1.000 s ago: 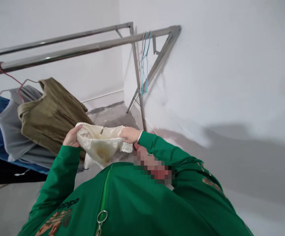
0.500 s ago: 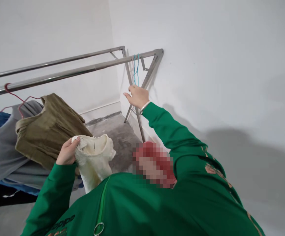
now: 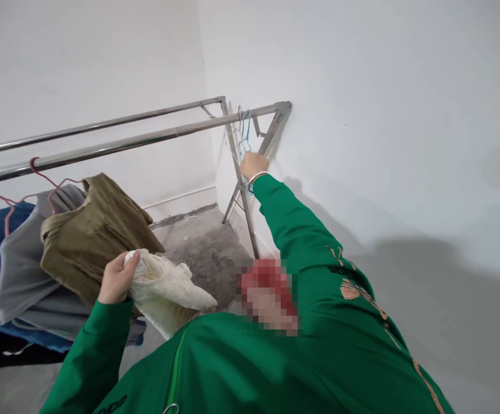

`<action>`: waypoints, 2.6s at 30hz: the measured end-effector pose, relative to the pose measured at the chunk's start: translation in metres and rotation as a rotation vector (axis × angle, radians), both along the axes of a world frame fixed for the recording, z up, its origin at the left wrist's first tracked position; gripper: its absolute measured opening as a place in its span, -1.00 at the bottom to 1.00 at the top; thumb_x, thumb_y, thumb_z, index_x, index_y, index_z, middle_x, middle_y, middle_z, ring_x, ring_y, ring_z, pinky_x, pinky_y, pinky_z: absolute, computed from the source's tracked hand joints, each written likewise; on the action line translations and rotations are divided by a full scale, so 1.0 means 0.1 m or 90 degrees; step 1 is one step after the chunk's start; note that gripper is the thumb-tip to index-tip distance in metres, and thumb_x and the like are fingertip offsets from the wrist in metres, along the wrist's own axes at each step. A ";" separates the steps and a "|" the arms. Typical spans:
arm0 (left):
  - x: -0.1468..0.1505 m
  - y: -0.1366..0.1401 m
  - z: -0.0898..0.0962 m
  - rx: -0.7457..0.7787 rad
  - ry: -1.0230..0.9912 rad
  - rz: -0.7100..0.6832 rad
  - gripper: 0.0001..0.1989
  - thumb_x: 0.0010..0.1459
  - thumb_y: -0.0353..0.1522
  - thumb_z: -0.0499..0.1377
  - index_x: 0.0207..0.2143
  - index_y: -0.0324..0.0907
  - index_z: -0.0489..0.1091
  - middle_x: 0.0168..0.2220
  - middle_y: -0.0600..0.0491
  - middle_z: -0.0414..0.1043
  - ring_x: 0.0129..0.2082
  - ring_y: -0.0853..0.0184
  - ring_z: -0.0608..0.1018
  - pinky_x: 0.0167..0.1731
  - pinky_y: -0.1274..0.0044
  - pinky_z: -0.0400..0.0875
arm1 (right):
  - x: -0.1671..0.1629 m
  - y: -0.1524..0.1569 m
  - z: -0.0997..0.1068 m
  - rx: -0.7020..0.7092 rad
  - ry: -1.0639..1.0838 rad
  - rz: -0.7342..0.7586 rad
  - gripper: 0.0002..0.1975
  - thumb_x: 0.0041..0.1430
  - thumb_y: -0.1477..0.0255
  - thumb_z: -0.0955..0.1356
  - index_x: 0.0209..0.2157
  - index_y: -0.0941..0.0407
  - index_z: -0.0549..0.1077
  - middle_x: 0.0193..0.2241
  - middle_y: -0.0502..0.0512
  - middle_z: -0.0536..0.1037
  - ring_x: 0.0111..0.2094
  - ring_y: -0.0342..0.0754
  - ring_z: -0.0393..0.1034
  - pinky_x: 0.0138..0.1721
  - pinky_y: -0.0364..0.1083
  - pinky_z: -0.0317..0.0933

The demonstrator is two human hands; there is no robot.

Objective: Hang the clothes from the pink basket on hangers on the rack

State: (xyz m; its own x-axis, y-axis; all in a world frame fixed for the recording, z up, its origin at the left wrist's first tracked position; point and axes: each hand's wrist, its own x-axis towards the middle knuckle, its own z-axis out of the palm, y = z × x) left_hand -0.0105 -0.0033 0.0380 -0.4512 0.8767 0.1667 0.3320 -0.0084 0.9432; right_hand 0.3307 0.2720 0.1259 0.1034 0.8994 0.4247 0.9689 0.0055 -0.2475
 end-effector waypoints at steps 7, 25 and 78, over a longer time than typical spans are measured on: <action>-0.05 0.17 -0.07 0.003 -0.031 0.013 -0.59 -0.16 -0.04 0.29 -0.46 -0.23 0.51 -0.56 0.08 0.47 -0.53 0.36 0.44 -0.49 0.57 0.32 | 0.08 -0.30 -0.31 0.135 0.184 0.102 -0.77 0.24 0.40 0.16 -0.42 0.14 0.34 -0.41 0.20 0.48 -0.29 0.03 0.36 -0.21 -0.05 0.20; -0.14 0.62 -0.09 0.035 -0.098 0.035 -0.86 0.01 -0.36 0.27 -0.42 -0.30 0.50 -0.58 0.19 0.40 -0.55 0.52 0.37 -0.50 0.66 0.27 | -0.12 -2.02 -1.22 -0.020 0.577 0.521 -0.71 0.24 0.19 0.29 -0.14 0.04 0.52 -0.61 -0.04 0.36 -0.65 -0.18 0.21 -0.61 -0.13 0.20; -0.43 -0.15 0.21 0.037 0.614 0.077 -0.72 0.12 -0.19 0.18 -0.53 -0.18 0.34 -0.59 0.14 0.20 -0.55 0.43 0.26 -0.46 0.53 0.12 | -0.76 -1.39 -2.41 -0.080 0.180 0.626 -0.81 0.16 0.35 0.29 -0.26 0.06 0.52 -0.13 0.12 0.56 -0.01 0.08 0.36 0.22 0.25 -0.20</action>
